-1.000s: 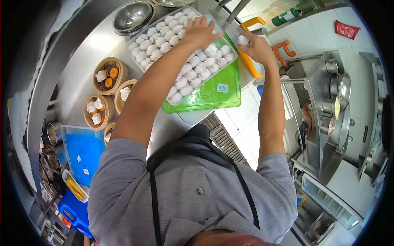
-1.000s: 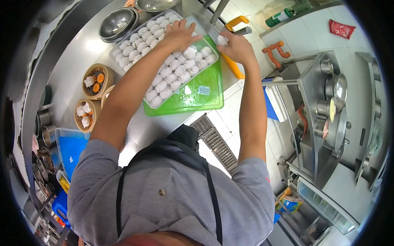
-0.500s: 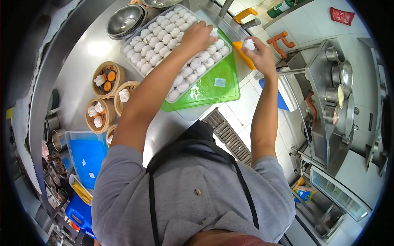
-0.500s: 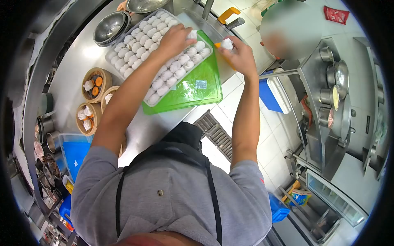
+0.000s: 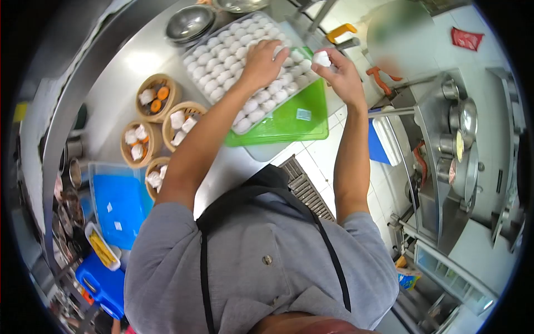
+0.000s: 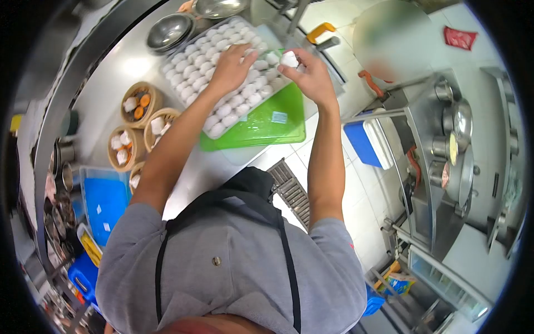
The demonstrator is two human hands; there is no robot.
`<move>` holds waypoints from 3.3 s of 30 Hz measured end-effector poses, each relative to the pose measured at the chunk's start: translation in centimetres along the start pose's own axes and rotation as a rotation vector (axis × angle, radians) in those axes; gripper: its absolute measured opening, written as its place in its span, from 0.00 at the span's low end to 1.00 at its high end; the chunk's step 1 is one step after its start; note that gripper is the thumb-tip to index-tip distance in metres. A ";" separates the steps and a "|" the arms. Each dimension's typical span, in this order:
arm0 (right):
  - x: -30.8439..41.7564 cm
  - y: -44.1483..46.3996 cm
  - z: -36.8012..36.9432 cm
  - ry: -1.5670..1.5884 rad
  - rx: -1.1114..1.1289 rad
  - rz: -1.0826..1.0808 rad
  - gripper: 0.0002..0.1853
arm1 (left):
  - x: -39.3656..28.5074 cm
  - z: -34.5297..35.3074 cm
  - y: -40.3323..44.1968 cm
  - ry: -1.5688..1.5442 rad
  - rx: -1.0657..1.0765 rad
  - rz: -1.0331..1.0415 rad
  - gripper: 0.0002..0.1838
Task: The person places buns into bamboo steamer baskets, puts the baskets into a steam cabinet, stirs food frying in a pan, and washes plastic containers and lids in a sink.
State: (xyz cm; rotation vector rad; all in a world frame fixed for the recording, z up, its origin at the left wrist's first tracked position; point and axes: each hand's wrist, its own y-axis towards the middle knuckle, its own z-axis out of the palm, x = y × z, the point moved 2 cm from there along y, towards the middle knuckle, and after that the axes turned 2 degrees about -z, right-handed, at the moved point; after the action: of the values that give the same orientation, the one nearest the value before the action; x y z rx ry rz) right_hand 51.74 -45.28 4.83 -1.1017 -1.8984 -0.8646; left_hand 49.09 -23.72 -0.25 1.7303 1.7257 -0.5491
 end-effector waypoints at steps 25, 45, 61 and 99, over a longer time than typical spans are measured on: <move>11.2 8.3 32.8 0.095 0.748 -0.234 0.23 | 16.5 -19.4 -21.7 -0.784 -0.448 -0.405 0.22; 8.2 9.2 38.7 -0.306 0.562 -0.591 0.09 | 20.2 -18.4 -17.7 0.224 -0.319 -0.225 0.19; 17.9 -3.2 32.5 0.176 0.538 -0.424 0.04 | 14.6 -23.7 -54.4 0.857 -1.087 -1.199 0.17; -6.0 1.9 1.2 -0.811 0.073 -0.066 0.11 | -1.2 0.4 -20.6 -0.157 -0.615 -0.615 0.14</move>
State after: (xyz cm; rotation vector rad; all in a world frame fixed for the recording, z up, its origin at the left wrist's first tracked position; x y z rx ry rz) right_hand 55.12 -45.77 -0.56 -1.4896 -2.5981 -0.3825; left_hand 28.68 -25.95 -2.61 0.7106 2.0253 -0.3347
